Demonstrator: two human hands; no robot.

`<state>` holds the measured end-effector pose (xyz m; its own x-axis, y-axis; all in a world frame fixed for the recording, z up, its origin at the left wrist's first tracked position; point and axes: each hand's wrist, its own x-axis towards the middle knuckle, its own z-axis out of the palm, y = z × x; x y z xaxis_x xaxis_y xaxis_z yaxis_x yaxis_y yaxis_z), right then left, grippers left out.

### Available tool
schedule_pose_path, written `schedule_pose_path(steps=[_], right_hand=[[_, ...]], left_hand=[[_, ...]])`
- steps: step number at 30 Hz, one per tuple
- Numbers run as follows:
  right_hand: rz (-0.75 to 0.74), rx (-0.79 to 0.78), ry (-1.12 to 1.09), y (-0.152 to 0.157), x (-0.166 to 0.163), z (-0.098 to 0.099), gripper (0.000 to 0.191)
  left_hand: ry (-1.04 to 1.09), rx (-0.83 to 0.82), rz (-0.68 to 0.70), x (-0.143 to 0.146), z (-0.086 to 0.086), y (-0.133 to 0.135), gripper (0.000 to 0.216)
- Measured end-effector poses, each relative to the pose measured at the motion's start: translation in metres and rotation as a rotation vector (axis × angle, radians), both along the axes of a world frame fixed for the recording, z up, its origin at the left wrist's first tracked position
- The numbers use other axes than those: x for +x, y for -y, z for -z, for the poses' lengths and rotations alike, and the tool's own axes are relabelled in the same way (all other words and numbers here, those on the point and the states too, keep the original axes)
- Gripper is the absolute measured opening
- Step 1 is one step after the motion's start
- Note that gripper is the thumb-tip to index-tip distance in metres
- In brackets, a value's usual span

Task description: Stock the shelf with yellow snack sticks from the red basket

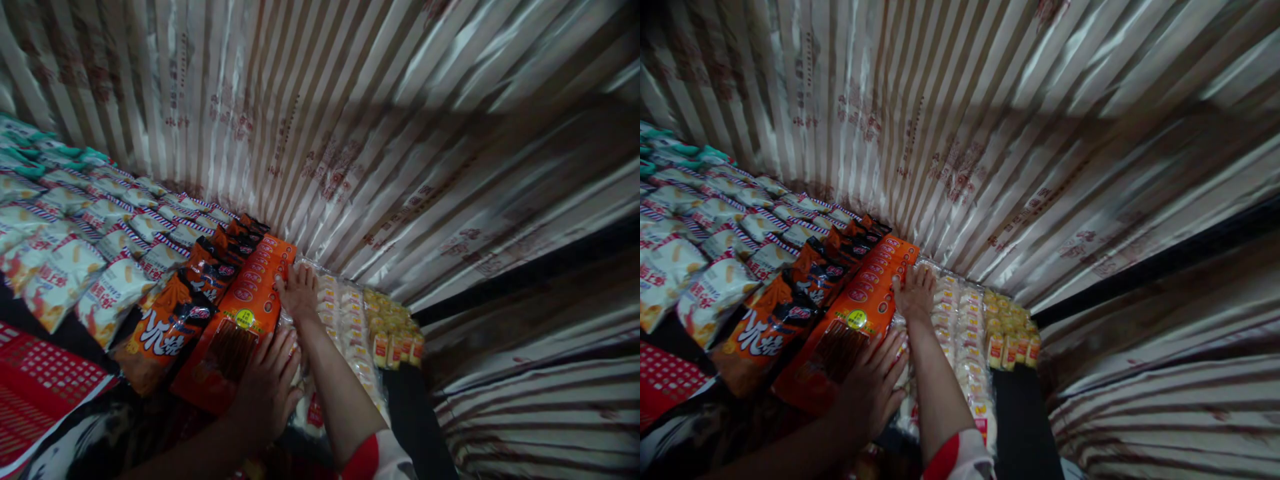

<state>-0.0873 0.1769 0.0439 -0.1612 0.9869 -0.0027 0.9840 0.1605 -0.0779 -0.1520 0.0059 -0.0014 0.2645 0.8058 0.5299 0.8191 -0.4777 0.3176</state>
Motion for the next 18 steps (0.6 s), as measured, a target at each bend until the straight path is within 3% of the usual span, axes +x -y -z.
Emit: schedule_pose_path(steps=[5,10,18], right_hand=[[-0.007,0.092,0.023,0.007,-0.001,-0.002,0.067],[0.004,0.014,-0.003,0.019,-0.002,0.006,0.065],[0.005,0.054,0.001,0.012,-0.001,0.005,0.063]], left_hand=[[-0.025,0.006,0.005,-0.001,-0.001,-0.002,0.054],[0.0,0.001,0.011,0.001,0.005,-0.001,0.049],[0.065,0.02,0.032,-0.001,0.006,-0.002,0.052]])
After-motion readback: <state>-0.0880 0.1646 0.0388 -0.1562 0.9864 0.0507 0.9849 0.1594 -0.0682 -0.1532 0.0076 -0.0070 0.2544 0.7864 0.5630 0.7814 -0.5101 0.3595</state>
